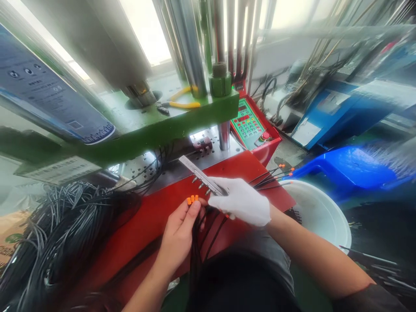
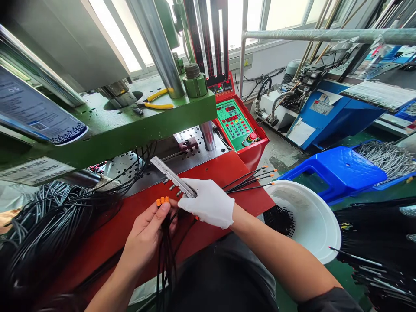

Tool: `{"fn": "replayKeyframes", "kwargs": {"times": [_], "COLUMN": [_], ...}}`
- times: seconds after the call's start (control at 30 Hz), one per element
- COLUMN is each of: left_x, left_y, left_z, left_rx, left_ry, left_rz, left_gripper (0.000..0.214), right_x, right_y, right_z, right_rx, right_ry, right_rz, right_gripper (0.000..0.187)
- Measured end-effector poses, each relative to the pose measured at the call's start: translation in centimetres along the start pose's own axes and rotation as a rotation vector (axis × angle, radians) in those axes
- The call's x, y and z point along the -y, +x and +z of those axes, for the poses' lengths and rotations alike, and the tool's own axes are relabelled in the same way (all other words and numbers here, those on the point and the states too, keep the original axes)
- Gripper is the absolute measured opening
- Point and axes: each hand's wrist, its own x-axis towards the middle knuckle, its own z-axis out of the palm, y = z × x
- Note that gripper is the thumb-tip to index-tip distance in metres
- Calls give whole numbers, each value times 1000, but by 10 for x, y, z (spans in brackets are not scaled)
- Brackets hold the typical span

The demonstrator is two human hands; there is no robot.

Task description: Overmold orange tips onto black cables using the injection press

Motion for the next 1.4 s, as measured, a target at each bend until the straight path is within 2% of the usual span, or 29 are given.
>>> {"fn": "replayKeyframes", "kwargs": {"times": [0.2,0.43,0.57,0.73,0.9,1.07,1.13,1.3,1.4], "left_x": [0,2,1,1,0,0,0,-3,-5], "left_y": [-4,-4,-4,-4,-4,-4,-4,-2,-1], "left_z": [-7,-11,-12,-13,-14,-15,-14,-3,0], "left_rx": [41,123,185,138,133,133,120,10,-26], "left_ry": [151,147,80,72,81,79,101,192,226], "left_rz": [9,11,-19,2,12,23,32,60,70], "left_gripper": [28,26,24,18,20,20,20,24,25], "right_x": [5,8,10,8,7,7,5,-1,-1], "right_y": [-1,-1,-1,-1,-1,-1,0,2,2], "right_z": [0,0,-1,0,0,0,3,12,12], "right_rx": [66,102,120,75,105,131,99,-101,-79], "right_ry": [-17,-52,-97,-134,-90,-111,-163,-339,-304], "right_rz": [8,24,-14,-93,-10,-12,-55,-240,-243], "right_gripper": [30,29,30,22,20,23,20,24,22]}}
